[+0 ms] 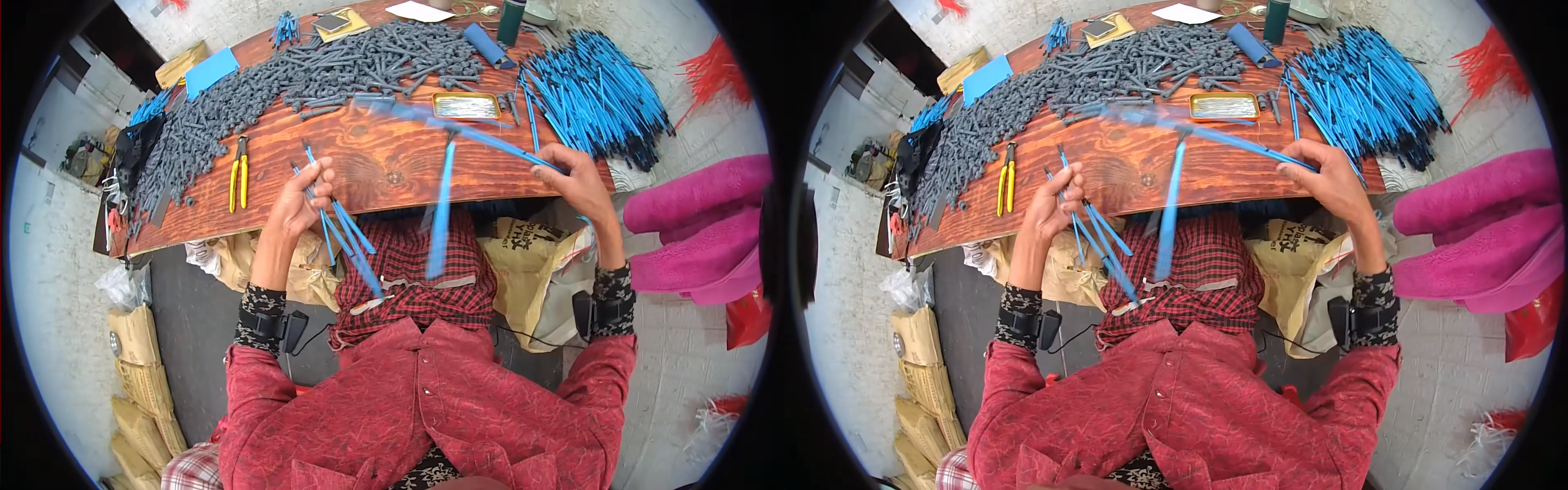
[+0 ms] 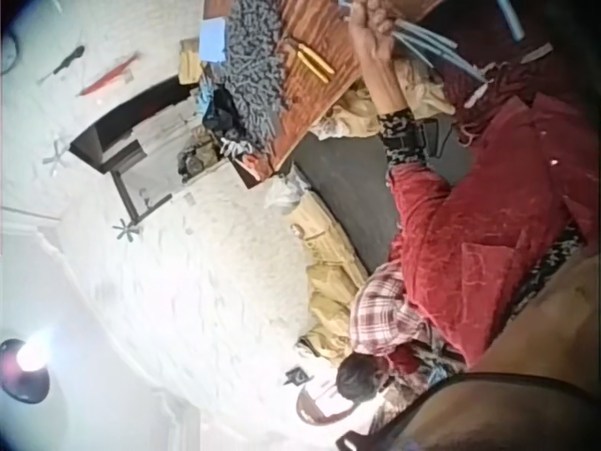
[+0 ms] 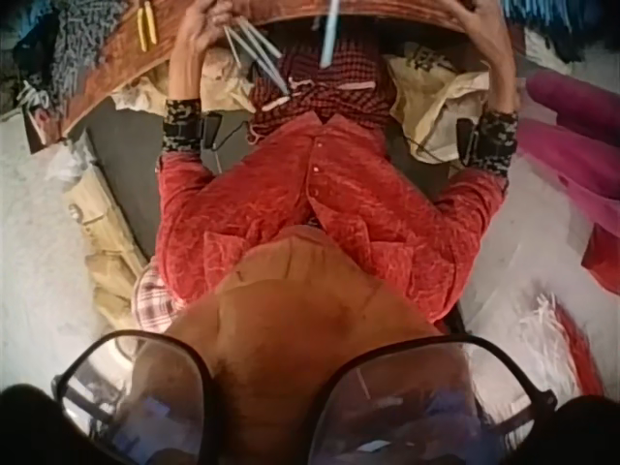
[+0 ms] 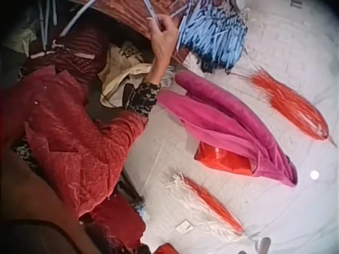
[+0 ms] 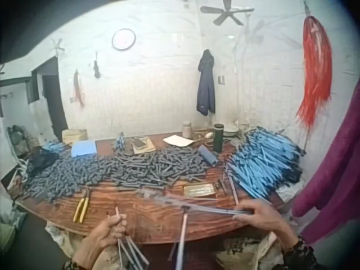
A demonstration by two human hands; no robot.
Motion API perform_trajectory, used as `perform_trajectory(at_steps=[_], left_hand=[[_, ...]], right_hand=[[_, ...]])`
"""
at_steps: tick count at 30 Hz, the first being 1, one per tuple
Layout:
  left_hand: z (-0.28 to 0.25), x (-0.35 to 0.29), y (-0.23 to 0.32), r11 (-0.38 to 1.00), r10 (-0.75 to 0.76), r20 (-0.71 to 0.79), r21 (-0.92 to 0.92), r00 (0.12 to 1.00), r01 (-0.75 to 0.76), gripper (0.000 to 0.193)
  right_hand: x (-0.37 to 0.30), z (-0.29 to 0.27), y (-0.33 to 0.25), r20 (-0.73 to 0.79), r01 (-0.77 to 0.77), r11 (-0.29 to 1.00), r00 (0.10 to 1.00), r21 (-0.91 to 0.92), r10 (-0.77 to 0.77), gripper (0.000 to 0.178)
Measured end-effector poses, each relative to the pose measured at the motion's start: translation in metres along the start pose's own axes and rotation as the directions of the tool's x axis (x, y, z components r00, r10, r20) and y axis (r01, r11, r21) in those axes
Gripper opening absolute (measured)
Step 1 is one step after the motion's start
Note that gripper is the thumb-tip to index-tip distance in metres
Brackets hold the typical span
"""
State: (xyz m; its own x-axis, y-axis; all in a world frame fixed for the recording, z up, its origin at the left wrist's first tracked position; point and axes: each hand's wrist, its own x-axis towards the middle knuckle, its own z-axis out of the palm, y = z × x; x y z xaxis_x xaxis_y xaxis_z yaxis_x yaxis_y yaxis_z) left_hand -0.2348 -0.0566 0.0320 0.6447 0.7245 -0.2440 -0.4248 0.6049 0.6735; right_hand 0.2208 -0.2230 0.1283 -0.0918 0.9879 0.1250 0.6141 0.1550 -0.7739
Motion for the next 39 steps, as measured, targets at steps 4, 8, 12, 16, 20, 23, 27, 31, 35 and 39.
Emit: perform_trajectory(at_steps=[4, 8, 12, 16, 20, 23, 27, 31, 35, 39], left_hand=[[0.028, 0.014, -0.013, 0.965, 0.194, -0.082, -0.167, 0.978, -0.205, 0.026], [0.044, 0.040, -0.027, 0.962, 0.233, -0.060, -0.133, 0.971, -0.239, 0.028], [0.066, 0.054, -0.025, 0.952, 0.279, -0.079, -0.107, 0.957, -0.286, 0.035], [0.078, 0.062, -0.025, 0.946, 0.310, -0.077, -0.073, 0.948, -0.315, 0.039], [0.085, 0.069, -0.029, 0.939, 0.329, -0.137, -0.056, 0.934, -0.339, 0.051], [0.080, 0.072, -0.027, 0.936, 0.344, -0.114, -0.044, 0.932, -0.350, 0.053], [0.080, 0.070, -0.027, 0.937, 0.324, -0.139, -0.090, 0.936, -0.338, 0.044], [0.083, 0.065, -0.029, 0.931, 0.351, -0.136, -0.057, 0.927, -0.361, 0.050], [0.090, 0.069, -0.033, 0.919, 0.387, -0.122, -0.031, 0.914, -0.393, 0.053], [0.082, 0.075, -0.036, 0.915, 0.388, -0.121, -0.068, 0.914, -0.398, 0.052]], right_hand=[[0.000, 0.041, 0.002, -0.158, -0.147, 0.952, 0.968, 0.270, 0.194, 0.017], [0.014, 0.086, 0.020, -0.189, -0.013, 0.871, 0.974, 0.491, 0.121, 0.018], [0.014, 0.114, 0.011, -0.198, -0.050, 0.849, 0.964, 0.526, 0.179, 0.019], [0.010, 0.131, 0.000, -0.391, 0.015, 0.985, 0.919, 0.171, 0.054, 0.015], [0.005, 0.143, -0.012, -0.478, 0.108, 0.972, 0.856, -0.208, -0.198, 0.016], [0.003, 0.155, -0.004, -0.470, 0.079, 0.987, 0.872, -0.138, -0.136, 0.018], [-0.001, 0.166, 0.007, -0.234, -0.083, 0.872, 0.947, 0.482, 0.220, 0.017], [-0.001, 0.172, 0.010, -0.231, -0.047, 0.806, 0.947, 0.590, 0.225, 0.017], [0.002, 0.190, 0.011, -0.388, 0.005, 0.877, 0.898, 0.480, 0.207, 0.014], [0.003, 0.202, -0.002, -0.452, 0.030, 0.866, 0.862, 0.499, 0.231, 0.012]])
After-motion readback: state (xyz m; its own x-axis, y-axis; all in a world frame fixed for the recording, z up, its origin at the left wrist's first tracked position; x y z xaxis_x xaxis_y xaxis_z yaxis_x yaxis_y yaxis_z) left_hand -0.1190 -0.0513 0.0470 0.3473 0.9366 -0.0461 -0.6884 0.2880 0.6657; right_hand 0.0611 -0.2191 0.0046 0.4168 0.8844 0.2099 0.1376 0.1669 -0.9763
